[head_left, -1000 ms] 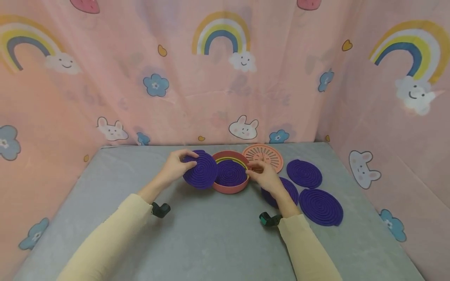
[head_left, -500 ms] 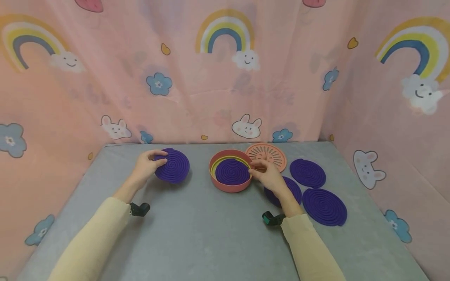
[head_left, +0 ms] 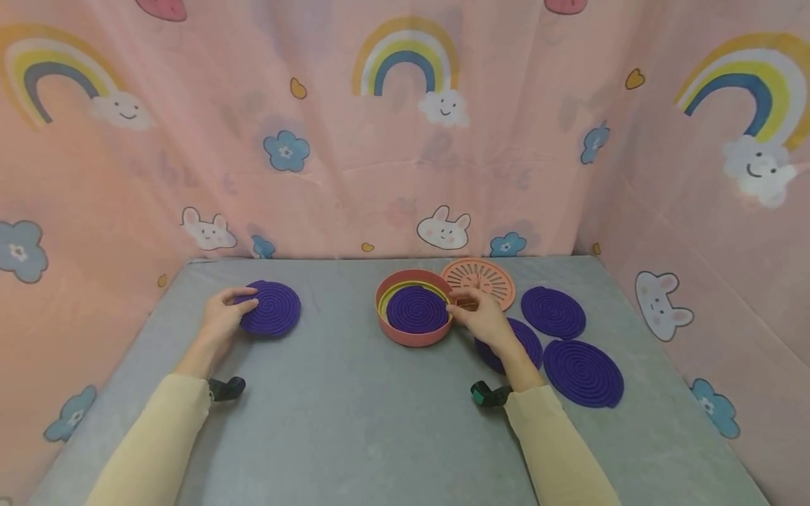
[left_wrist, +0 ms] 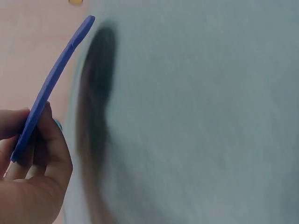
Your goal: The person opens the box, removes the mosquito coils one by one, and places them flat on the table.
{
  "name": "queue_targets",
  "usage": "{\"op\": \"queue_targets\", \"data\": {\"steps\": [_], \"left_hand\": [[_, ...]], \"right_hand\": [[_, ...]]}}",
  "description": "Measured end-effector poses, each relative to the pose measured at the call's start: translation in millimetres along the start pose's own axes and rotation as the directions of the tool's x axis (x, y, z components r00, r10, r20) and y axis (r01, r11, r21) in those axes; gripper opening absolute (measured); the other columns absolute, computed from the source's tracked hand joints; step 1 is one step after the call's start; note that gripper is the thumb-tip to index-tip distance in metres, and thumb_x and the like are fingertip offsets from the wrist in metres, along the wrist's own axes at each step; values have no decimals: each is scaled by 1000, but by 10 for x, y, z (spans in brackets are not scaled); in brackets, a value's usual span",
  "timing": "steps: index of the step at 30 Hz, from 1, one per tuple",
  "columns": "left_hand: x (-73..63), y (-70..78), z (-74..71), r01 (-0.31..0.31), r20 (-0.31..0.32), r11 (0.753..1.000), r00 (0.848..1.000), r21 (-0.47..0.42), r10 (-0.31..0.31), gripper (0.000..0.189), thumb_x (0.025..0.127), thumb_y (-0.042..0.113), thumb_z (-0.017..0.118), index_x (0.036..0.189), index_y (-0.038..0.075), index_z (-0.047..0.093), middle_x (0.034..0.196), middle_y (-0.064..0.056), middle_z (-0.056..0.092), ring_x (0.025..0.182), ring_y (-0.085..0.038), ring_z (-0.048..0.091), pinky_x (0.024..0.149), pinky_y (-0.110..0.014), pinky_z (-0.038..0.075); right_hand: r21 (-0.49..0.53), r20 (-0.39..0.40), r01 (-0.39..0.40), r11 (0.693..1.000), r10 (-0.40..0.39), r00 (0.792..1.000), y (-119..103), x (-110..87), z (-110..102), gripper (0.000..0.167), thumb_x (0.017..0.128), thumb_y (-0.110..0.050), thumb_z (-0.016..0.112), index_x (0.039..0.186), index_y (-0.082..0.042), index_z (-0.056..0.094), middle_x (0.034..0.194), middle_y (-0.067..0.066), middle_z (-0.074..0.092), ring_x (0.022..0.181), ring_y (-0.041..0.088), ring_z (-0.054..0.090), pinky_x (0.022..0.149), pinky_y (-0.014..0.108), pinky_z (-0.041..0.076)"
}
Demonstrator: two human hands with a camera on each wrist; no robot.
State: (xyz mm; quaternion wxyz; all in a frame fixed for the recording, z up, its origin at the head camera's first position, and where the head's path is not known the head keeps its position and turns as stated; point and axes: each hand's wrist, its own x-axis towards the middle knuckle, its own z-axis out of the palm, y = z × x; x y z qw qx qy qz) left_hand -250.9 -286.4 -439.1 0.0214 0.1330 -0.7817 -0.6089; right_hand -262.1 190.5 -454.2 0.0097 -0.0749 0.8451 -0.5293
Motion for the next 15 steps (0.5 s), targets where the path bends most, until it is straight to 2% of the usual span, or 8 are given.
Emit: {"op": "queue_targets", "data": {"steps": [5,7,10,12,13,15], "left_hand": [[-5,-136,-143,39,-17,999,999,22,-38,45,100,6,62,142,-6,51,160,-21,32,140,-33,39,82,-10,45],[-11,-172,-182,44,-5,998,999,49,-44,47,101,6,61,144,-7,49,160,-22,32,142,-35,37,88,-14,46],[-12,-200,-213,25,4,993,1000,119,-26,47,101,8,60,145,-7,48,160,-25,32,145,-39,33,107,-31,42],[-12,-205,-223,0,2,985,1000,175,-1,47,101,8,60,144,-7,49,159,-28,32,147,-43,30,116,-45,34],[-10,-206,-225,-13,-5,979,1000,205,15,47,101,8,60,143,-7,49,158,-29,32,147,-45,27,117,-50,30],[-7,-209,-226,-37,-19,965,999,258,44,45,100,7,59,142,-9,49,155,-34,34,145,-49,29,117,-55,28]], "right_hand": [[-5,-4,-9,1000,9,1000,-10,-4,10,34,98,-17,70,130,-5,65,125,20,64,114,34,62,86,40,55],[-8,-4,-17,1000,17,1000,-12,-6,14,34,98,-17,69,130,-5,65,126,19,64,115,34,62,87,41,55],[-9,-3,-18,1000,18,1000,-10,-6,16,34,98,-17,69,130,-5,65,126,19,64,116,35,62,88,42,55],[-6,-3,-17,1000,17,1000,-9,-3,20,35,98,-17,70,130,-5,65,127,19,64,117,35,61,88,43,55],[-9,-4,-13,1000,13,1000,-13,-2,19,35,98,-17,70,130,-5,65,127,20,63,117,36,61,88,43,55],[-8,-4,-16,1000,16,1000,-24,0,24,35,98,-18,70,130,-5,65,128,19,63,117,35,61,89,44,55]]}}
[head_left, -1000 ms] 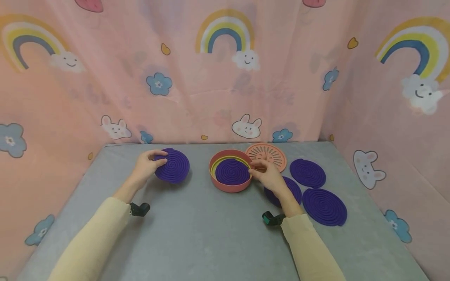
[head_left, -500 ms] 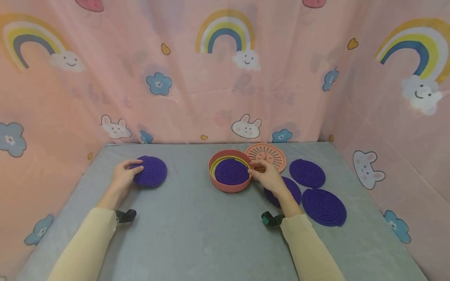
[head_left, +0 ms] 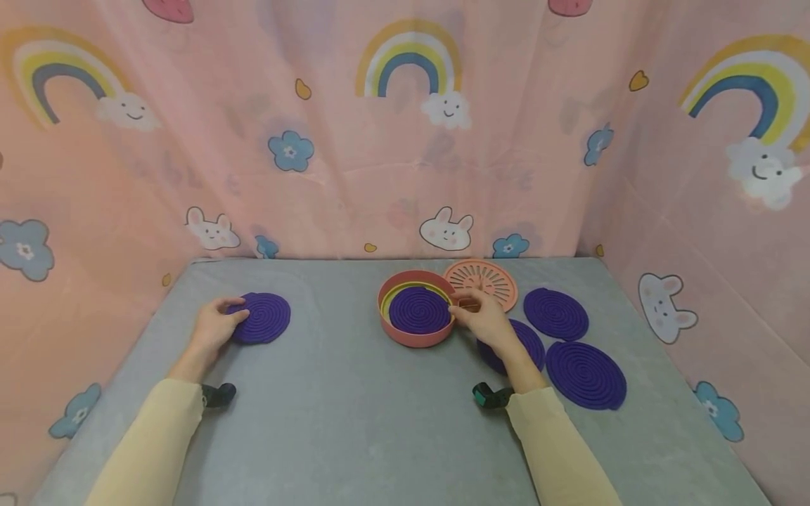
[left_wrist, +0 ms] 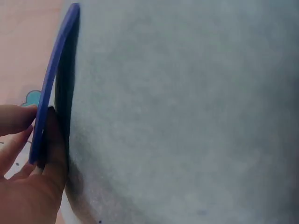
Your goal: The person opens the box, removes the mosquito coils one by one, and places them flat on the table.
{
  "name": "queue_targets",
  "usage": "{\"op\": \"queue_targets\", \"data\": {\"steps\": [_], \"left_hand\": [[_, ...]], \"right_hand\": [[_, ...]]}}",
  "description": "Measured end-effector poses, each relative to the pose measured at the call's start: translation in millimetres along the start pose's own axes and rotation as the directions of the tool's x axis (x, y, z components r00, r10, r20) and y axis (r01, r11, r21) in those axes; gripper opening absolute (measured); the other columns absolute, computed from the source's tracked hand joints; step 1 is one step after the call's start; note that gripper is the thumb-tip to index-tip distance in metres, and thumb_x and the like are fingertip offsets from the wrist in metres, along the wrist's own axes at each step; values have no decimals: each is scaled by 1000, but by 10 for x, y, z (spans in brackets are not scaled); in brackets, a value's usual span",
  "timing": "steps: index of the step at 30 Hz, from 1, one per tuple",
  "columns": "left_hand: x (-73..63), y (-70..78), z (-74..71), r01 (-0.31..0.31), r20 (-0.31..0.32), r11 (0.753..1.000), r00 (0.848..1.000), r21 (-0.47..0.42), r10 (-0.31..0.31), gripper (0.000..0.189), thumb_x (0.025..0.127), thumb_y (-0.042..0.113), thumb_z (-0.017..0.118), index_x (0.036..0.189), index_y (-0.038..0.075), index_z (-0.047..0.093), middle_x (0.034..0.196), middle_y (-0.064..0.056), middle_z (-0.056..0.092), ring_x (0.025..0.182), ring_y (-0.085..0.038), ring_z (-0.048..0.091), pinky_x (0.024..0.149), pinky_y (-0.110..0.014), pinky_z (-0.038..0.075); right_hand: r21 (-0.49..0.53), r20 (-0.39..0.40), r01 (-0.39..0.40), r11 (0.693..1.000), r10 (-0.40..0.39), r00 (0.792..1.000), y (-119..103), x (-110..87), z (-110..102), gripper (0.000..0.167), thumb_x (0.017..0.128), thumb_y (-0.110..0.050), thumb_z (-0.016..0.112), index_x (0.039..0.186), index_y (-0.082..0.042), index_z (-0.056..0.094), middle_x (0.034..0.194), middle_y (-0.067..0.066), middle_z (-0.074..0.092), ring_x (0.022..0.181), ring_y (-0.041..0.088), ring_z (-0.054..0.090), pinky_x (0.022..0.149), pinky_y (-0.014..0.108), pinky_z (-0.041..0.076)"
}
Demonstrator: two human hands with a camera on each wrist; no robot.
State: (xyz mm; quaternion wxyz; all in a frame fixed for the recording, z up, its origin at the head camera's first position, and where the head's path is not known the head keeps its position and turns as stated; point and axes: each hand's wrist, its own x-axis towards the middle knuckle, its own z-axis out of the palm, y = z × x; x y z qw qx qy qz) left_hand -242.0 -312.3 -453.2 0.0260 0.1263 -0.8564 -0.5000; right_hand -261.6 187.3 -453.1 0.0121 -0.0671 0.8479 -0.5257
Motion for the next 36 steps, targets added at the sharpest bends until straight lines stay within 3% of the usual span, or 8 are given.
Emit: {"op": "queue_targets", "data": {"steps": [4,8,12,21,28,36], "left_hand": [[-10,20,21,-36,-64,993,997,113,43,41,99,4,57,136,-11,51,141,-38,46,130,-51,46,106,-57,40],[-8,44,22,-92,-115,964,986,249,124,34,97,3,58,127,-12,56,127,-38,56,114,-50,56,97,-58,46],[3,66,1,-155,-100,930,975,335,198,31,96,4,59,122,-13,59,121,-39,59,112,-52,58,95,-60,46],[-51,221,51,-254,-21,876,957,410,288,32,98,9,55,120,-14,60,119,-37,59,112,-52,56,95,-63,45],[-75,478,276,-345,65,831,933,436,353,30,99,10,55,119,-11,63,121,-34,63,116,-51,56,99,-62,44],[-125,665,615,-408,127,840,912,358,389,33,99,12,55,123,-9,63,125,-30,62,118,-46,56,101,-59,43]], "right_hand": [[0,4,1,1000,-1,1000,-5,-6,-3,34,98,-17,70,130,-6,65,128,19,63,118,36,61,89,45,55],[5,5,4,1000,-4,1000,2,-5,-1,34,98,-17,69,130,-6,65,127,19,63,117,36,61,89,45,55],[-3,3,-3,1000,3,1000,-9,-7,-10,35,98,-18,70,131,-6,65,128,19,63,119,36,61,90,46,55],[-7,2,-2,1000,2,1000,-18,-2,-19,36,98,-17,69,132,-5,64,128,19,63,118,35,61,88,43,55],[-8,4,-8,1000,8,1000,15,7,-32,36,99,-19,69,132,-6,64,129,20,62,119,36,60,88,43,54],[-17,5,-9,1000,9,1000,-4,-15,-12,38,98,-20,70,133,-6,64,130,21,61,118,37,61,89,43,55]]}}
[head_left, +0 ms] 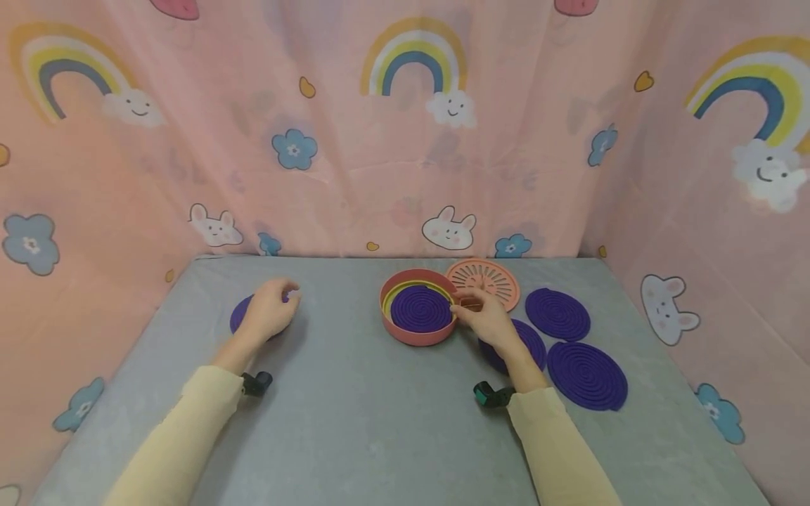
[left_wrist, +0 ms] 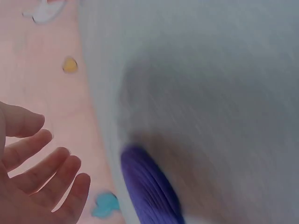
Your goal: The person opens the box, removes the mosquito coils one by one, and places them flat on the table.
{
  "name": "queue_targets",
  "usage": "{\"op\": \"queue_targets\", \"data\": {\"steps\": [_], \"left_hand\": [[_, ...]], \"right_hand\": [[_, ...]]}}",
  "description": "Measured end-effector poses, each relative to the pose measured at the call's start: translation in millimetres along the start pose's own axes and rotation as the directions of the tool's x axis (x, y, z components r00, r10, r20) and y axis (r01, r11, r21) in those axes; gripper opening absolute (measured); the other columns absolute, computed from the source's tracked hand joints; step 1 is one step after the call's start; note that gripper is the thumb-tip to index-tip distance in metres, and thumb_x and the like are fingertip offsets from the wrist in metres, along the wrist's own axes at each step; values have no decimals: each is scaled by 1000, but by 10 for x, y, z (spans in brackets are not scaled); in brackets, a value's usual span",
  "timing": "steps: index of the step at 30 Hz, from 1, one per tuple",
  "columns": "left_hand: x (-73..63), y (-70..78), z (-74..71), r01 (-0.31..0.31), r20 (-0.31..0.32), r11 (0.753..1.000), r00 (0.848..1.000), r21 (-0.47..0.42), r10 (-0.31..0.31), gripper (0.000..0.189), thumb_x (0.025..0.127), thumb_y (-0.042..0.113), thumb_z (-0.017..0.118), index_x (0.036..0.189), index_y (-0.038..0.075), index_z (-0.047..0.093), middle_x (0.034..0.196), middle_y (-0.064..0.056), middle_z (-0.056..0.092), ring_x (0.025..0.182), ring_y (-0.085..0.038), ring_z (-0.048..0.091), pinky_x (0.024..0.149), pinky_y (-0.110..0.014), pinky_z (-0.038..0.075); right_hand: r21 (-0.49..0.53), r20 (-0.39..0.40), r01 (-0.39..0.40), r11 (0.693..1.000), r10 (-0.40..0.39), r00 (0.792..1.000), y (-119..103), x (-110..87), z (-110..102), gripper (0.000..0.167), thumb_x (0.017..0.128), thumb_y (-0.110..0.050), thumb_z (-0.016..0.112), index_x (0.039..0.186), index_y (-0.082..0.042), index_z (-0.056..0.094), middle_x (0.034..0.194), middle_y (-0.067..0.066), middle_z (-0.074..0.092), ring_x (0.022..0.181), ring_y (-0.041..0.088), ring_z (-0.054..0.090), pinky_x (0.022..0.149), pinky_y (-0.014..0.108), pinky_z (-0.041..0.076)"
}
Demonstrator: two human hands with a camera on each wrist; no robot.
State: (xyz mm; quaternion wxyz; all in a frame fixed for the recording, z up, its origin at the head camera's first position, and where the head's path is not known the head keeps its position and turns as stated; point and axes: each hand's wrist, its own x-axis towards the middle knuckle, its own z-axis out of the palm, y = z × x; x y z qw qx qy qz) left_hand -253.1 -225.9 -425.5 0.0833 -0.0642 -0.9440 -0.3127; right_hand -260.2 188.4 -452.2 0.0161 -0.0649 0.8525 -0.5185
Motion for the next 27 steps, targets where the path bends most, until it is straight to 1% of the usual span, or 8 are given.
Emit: {"op": "queue_targets", "data": {"steps": [5,10,13,19,27], "left_hand": [[57,252,163,-42,47,998,998,-45,44,33,101,15,55,126,-5,63,127,-24,62,120,-42,57,100,-57,45],[89,494,309,-96,81,994,992,-46,99,32,102,16,57,127,-4,64,124,-22,64,117,-38,59,97,-54,48],[108,614,380,-113,87,992,989,-48,117,32,102,17,58,126,-3,65,122,-20,65,115,-36,61,96,-53,49],[156,819,508,-150,78,987,985,-56,154,29,100,17,61,122,-1,67,119,-16,68,111,-33,63,94,-50,51],[219,1123,676,-212,99,973,970,-91,220,25,100,16,62,119,1,69,115,-13,68,107,-29,65,90,-45,54]], "right_hand": [[8,-3,-11,1000,11,1000,-8,-15,2,37,98,-18,70,132,-7,64,130,20,62,118,36,61,89,45,55],[7,-5,-18,1000,18,1000,-5,-26,7,36,98,-18,70,132,-7,64,131,19,61,119,35,61,90,46,54],[6,-5,-16,1000,16,1000,1,-16,5,36,98,-19,70,131,-8,65,130,19,61,119,35,60,90,46,54],[14,0,12,1000,-12,1000,28,23,-2,37,98,-18,70,132,-7,64,129,20,62,118,36,61,89,44,55],[17,-4,7,1000,-6,1000,20,2,3,36,98,-19,71,131,-7,65,128,20,63,117,36,61,89,46,54]]}}
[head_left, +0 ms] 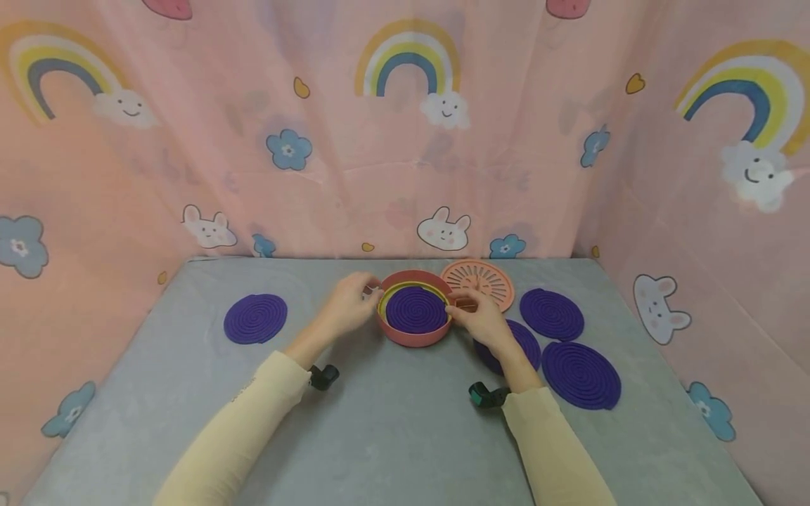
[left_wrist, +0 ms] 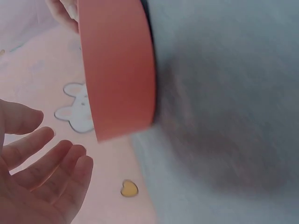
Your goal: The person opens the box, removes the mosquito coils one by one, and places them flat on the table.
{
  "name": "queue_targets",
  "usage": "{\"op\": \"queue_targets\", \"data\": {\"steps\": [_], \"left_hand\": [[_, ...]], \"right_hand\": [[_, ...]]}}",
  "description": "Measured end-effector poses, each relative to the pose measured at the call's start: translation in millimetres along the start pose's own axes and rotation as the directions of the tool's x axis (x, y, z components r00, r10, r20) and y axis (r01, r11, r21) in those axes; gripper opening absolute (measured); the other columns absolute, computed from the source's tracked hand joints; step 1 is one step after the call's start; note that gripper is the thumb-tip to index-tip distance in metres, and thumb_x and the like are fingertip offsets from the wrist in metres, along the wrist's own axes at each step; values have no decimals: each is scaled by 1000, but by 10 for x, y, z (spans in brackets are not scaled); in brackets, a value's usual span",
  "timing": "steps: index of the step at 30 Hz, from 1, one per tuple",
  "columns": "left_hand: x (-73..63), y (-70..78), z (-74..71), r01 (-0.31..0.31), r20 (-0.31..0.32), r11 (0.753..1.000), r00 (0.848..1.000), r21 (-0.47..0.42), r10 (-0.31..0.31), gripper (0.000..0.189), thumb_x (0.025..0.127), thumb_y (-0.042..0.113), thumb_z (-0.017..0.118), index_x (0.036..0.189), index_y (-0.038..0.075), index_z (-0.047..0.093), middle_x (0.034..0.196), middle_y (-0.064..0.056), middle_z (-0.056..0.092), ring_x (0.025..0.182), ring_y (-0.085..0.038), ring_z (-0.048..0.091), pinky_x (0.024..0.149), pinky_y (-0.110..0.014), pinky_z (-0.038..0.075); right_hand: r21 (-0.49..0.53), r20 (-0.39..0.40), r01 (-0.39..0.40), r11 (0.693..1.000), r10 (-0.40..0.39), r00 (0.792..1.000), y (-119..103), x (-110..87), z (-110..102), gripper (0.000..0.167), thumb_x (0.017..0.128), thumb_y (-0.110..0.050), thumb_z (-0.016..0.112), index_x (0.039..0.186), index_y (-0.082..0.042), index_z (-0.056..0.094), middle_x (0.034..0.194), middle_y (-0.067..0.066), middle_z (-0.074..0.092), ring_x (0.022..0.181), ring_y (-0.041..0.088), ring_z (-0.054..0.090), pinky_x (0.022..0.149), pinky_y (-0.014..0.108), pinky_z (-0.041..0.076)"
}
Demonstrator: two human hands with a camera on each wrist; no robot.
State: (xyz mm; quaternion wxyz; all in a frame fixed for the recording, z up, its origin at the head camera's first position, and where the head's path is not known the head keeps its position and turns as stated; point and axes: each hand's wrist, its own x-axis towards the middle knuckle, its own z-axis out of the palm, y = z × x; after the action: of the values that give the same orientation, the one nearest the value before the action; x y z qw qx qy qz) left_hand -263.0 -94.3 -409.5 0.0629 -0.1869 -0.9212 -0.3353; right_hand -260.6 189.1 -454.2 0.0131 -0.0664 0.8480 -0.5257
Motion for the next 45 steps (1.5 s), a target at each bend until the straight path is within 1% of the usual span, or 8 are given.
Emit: {"op": "queue_targets", "data": {"steps": [6,11,16,27,32,35,41,45], "left_hand": [[114,163,72,12,19,1000,1000,-24,-11,24,101,16,62,120,3,69,116,-11,68,105,-26,64,90,-43,54],[227,247,145,7,36,999,999,-41,-5,25,101,17,61,121,3,68,118,-11,68,108,-27,64,92,-44,53],[334,245,283,24,55,999,998,-34,-22,25,102,17,61,120,1,68,118,-14,68,109,-28,63,93,-44,52],[481,225,492,136,113,991,984,8,-136,30,102,19,60,124,-1,64,123,-19,64,119,-33,58,100,-47,48],[492,271,556,179,150,982,971,64,-186,34,102,20,61,129,0,61,128,-19,61,122,-33,57,103,-48,47],[482,303,570,190,160,979,967,74,-199,35,102,20,61,131,1,61,130,-18,60,123,-32,56,104,-48,47],[454,307,585,163,137,984,976,66,-171,33,100,16,64,129,2,62,128,-18,61,122,-32,57,102,-48,48],[446,280,574,145,114,989,983,13,-146,32,98,12,66,128,1,63,127,-18,61,122,-32,57,103,-48,48]], "right_hand": [[4,12,-13,1000,13,1000,-19,-7,8,36,98,-20,70,132,-7,65,128,19,62,117,35,61,90,47,54],[6,5,-7,1000,7,1000,-27,-3,-11,38,98,-20,70,132,-6,64,129,21,61,118,37,60,90,47,54],[-11,-2,-19,1000,19,1000,-21,-4,7,37,98,-21,71,132,-8,65,130,19,62,118,36,60,90,47,54],[-13,-8,-5,1000,5,1000,-14,-16,20,36,97,-19,71,131,-8,65,129,18,63,118,35,61,90,47,54],[-32,-11,-5,999,4,1000,-34,-27,16,36,97,-20,71,131,-8,65,127,18,64,116,34,62,89,46,55],[-32,-10,-10,999,9,1000,-39,-34,16,36,98,-19,71,131,-8,65,127,18,64,115,34,62,89,45,55],[-27,-9,-7,1000,7,1000,-30,-37,9,36,97,-19,71,131,-8,65,127,18,64,115,34,62,89,45,55],[-28,-7,-2,1000,1,1000,-30,-34,-3,36,98,-19,71,131,-7,65,127,18,64,115,34,62,89,45,55]]}}
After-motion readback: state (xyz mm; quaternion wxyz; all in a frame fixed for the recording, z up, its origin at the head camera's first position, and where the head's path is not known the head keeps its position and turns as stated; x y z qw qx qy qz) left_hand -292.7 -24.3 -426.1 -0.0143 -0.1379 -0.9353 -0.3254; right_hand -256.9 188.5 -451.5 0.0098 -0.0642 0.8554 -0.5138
